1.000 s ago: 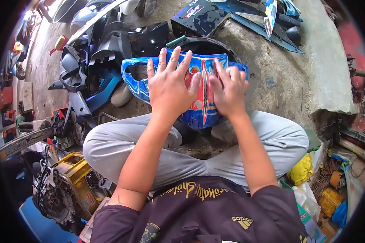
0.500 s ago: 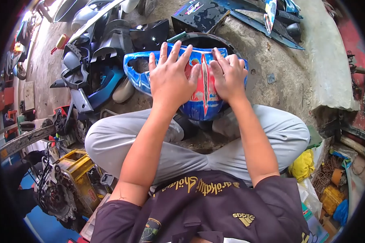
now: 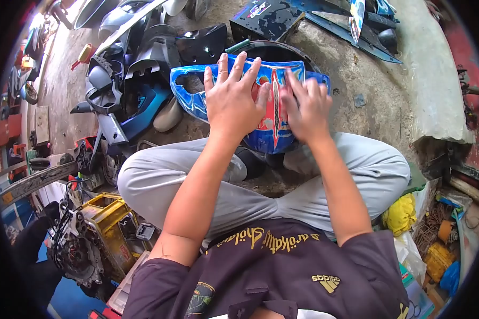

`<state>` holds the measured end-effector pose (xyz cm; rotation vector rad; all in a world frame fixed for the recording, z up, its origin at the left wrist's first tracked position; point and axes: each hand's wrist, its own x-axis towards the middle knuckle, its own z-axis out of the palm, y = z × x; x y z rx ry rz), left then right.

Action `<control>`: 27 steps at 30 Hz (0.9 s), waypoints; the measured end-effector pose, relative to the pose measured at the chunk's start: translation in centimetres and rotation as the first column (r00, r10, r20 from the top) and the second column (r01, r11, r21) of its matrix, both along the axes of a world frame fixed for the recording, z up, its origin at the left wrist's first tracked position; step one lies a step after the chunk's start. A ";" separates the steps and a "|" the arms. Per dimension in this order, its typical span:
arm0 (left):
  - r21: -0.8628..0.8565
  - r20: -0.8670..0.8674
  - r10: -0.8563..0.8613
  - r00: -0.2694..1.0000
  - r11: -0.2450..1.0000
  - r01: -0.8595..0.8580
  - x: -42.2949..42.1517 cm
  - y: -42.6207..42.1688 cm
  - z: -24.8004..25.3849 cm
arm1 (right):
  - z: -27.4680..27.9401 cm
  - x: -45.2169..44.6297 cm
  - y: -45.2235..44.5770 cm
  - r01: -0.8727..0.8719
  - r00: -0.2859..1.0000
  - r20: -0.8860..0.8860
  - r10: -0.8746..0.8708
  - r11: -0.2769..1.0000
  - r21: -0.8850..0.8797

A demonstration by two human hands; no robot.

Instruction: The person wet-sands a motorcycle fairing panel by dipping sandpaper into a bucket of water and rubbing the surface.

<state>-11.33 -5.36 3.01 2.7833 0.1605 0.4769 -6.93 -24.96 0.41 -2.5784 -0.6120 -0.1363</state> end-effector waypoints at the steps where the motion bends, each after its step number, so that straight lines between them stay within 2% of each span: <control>1: -0.010 0.001 0.004 1.000 1.000 -0.004 0.1 0.0 -0.1 | 0.1 -1.9 -0.7 0.008 1.000 -0.022 -0.008 1.000 0.018; 4: 0.003 0.021 0.009 1.000 1.000 -0.009 0.2 -0.2 -0.1 | 0.5 -5.3 -1.9 0.022 0.995 -0.101 -0.019 0.999 0.031; 8: 0.020 0.020 -0.005 1.000 1.000 0.004 -0.3 -0.4 -0.6 | -0.7 1.2 0.9 0.051 0.999 -0.011 -0.051 0.997 0.057; 11: 0.033 -0.021 0.014 1.000 0.999 -0.014 -0.3 -0.1 -0.2 | -0.9 1.2 1.2 0.077 0.997 0.014 -0.078 0.993 0.091; 15: 0.039 0.003 0.009 1.000 0.999 -0.009 0.2 -0.3 -0.1 | -0.4 -4.7 -1.8 0.084 0.991 -0.115 -0.072 0.991 0.101; 17: 0.048 -0.004 0.012 1.000 0.999 -0.012 -0.5 -0.6 -0.5 | -0.8 -4.0 -1.7 0.077 0.994 -0.082 -0.071 0.994 0.082; 20: 0.053 0.014 0.011 1.000 0.999 -0.011 -0.5 -0.6 -0.7 | -1.0 2.1 0.8 0.084 0.996 -0.043 -0.081 0.994 0.071; 24: 0.040 0.018 0.000 1.000 0.999 -0.001 -0.4 -0.4 -0.2 | -1.1 0.5 0.2 0.082 0.996 0.021 -0.084 0.993 0.080; 27: 0.041 0.040 0.008 0.999 0.999 -0.010 -0.2 -0.4 -0.4 | -0.9 -4.2 -2.3 0.096 0.991 -0.105 -0.084 0.989 0.110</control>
